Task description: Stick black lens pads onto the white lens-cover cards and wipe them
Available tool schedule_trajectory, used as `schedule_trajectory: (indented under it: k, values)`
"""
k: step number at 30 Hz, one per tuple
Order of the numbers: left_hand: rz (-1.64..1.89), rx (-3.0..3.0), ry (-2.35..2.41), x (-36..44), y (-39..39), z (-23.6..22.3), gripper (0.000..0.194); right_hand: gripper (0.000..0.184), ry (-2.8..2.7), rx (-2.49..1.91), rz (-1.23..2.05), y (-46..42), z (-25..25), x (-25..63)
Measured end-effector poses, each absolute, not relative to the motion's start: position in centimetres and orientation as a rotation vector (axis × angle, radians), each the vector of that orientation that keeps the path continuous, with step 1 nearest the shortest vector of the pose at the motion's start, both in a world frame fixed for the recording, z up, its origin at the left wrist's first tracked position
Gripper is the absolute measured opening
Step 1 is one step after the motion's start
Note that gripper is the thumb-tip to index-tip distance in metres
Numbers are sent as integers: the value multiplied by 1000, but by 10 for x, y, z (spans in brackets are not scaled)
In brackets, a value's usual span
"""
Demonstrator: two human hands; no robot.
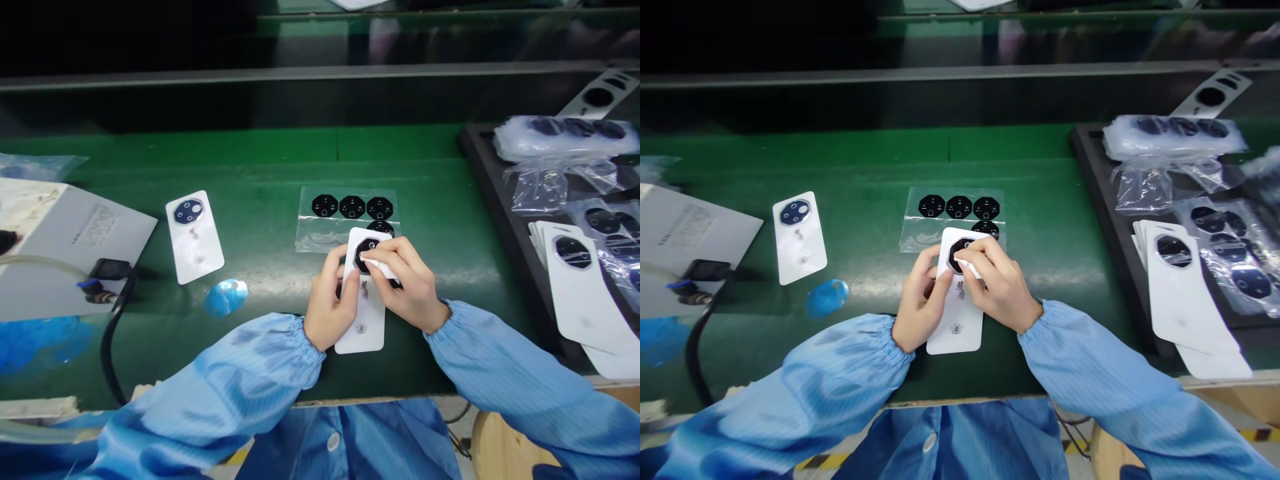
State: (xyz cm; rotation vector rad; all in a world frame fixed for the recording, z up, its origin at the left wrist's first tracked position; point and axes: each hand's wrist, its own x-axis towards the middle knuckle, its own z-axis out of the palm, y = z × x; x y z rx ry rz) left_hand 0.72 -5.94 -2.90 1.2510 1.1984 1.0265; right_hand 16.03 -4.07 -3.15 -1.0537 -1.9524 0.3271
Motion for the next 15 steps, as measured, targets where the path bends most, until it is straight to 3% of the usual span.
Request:
schedule_trajectory:
  k: [15]
  values:
    - [1007,1317,1239,6,-60,-34,31,23,-1968,-1059,420,-41,-37,161]
